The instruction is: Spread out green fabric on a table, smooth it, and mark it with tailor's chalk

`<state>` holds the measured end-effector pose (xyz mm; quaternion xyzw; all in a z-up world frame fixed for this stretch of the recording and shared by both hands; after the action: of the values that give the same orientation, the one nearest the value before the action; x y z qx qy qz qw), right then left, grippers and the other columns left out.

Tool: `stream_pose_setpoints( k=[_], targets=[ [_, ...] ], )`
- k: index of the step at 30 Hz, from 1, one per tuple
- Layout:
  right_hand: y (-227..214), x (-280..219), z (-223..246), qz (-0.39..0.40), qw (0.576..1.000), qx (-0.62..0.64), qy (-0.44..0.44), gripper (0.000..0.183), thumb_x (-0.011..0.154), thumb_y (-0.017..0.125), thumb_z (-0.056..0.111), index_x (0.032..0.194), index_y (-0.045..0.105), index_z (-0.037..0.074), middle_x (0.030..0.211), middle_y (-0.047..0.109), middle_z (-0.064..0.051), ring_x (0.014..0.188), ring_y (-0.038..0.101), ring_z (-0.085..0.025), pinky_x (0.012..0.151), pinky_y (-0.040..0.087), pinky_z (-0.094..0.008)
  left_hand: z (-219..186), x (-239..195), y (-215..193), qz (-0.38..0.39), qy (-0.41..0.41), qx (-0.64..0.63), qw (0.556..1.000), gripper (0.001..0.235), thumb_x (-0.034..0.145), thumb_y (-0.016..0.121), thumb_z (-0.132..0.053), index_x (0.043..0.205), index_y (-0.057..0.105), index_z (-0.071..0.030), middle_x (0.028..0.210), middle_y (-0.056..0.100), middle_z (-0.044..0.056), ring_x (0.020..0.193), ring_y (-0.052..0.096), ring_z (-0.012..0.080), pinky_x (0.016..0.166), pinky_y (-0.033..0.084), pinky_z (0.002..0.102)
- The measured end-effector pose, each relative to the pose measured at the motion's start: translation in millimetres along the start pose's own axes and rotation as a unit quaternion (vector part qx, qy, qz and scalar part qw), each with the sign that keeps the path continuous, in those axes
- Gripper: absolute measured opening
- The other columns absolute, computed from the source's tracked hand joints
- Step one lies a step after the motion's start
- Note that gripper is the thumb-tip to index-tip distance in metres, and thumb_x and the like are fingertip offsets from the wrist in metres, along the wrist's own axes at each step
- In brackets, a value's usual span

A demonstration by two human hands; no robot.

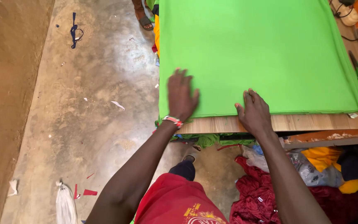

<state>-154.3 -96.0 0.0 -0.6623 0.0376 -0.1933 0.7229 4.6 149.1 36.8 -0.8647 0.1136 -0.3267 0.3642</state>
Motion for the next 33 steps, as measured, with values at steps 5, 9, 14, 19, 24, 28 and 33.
stream_pose_setpoints(
  k=[5,9,14,19,24,28,33],
  targets=[
    [-3.1,4.9,3.4,0.017,1.0,0.009,-0.012,0.06,0.105,0.055,0.041,0.146,0.056,-0.003,0.15,0.052,-0.026,0.142,0.049,-0.044,0.112,0.043,-0.056,78.4,-39.3,-16.6,-0.033,-0.261,-0.018,0.965,0.055,0.073,0.088,-0.036,0.121,0.065,-0.022,0.121,0.055,0.001,0.114,0.058,0.0312,0.1,0.05,0.048],
    [-3.4,5.1,4.4,0.056,0.998,0.008,0.007,0.063,0.106,0.052,0.045,0.148,0.055,-0.002,0.153,0.049,-0.026,0.145,0.045,-0.045,0.114,0.041,-0.058,90.3,-61.8,-26.3,0.035,-0.36,-0.197,0.911,0.052,0.071,0.091,-0.041,0.115,0.071,-0.02,0.085,0.066,-0.007,0.084,0.07,0.0164,0.08,0.056,0.039],
    [-8.0,8.9,3.5,0.083,0.997,-0.001,0.009,0.068,0.107,0.047,0.048,0.152,0.05,-0.003,0.155,0.044,-0.026,0.147,0.041,-0.045,0.116,0.039,-0.057,93.3,-65.6,-22.4,0.049,-0.369,-0.221,0.901,0.047,0.071,0.092,-0.04,0.105,0.073,-0.014,0.077,0.063,-0.005,0.077,0.07,0.0195,0.075,0.056,0.041],
    [-14.5,16.1,9.8,0.15,0.987,-0.03,0.055,0.066,0.107,0.045,0.045,0.156,0.047,0.001,0.159,0.04,-0.023,0.146,0.04,-0.046,0.108,0.044,-0.064,96.4,-64.6,-22.1,0.056,-0.378,-0.247,0.891,0.046,0.068,0.094,-0.043,0.1,0.073,-0.016,0.074,0.061,-0.008,0.075,0.07,0.0182,0.076,0.057,0.04],
    [-12.4,33.4,10.8,0.2,0.968,-0.133,0.068,0.064,0.099,0.052,0.045,0.151,0.056,0.007,0.151,0.051,-0.02,0.138,0.051,-0.045,0.096,0.052,-0.065,84.2,-63.6,-47.8,0.084,-0.397,-0.295,0.865,0.054,0.068,0.093,-0.042,0.103,0.069,-0.007,0.084,0.067,0.005,0.088,0.072,0.0282,0.085,0.055,0.043],
    [-77.7,34.0,109.4,0.259,0.937,-0.143,0.184,0.048,0.103,0.046,0.032,0.133,0.065,0.0,0.138,0.061,-0.026,0.124,0.06,-0.047,0.096,0.051,-0.061,80.2,-68.5,-37.6,0.065,-0.438,-0.284,0.851,0.047,0.063,0.088,-0.052,0.08,0.056,-0.021,0.073,0.061,-0.005,0.066,0.054,0.0135,0.061,0.038,0.037],
    [-54.2,41.7,146.9,0.205,0.955,-0.121,0.179,0.055,0.098,0.051,0.037,0.135,0.066,0.0,0.138,0.061,-0.027,0.123,0.059,-0.048,0.093,0.051,-0.061,89.1,-58.6,-57.5,0.111,-0.4,-0.299,0.859,0.047,0.068,0.087,-0.046,0.08,0.055,-0.014,0.075,0.064,0.006,0.078,0.063,0.0272,0.073,0.047,0.043]
  ],
)
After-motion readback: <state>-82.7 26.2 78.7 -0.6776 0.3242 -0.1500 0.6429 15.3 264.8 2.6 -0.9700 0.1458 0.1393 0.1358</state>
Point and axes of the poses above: each hand's wrist, its own x-axis towards the middle knuckle, its own y-axis out of the palm, z = x × y, the point moved 1 cm from there along x, towards the middle knuckle
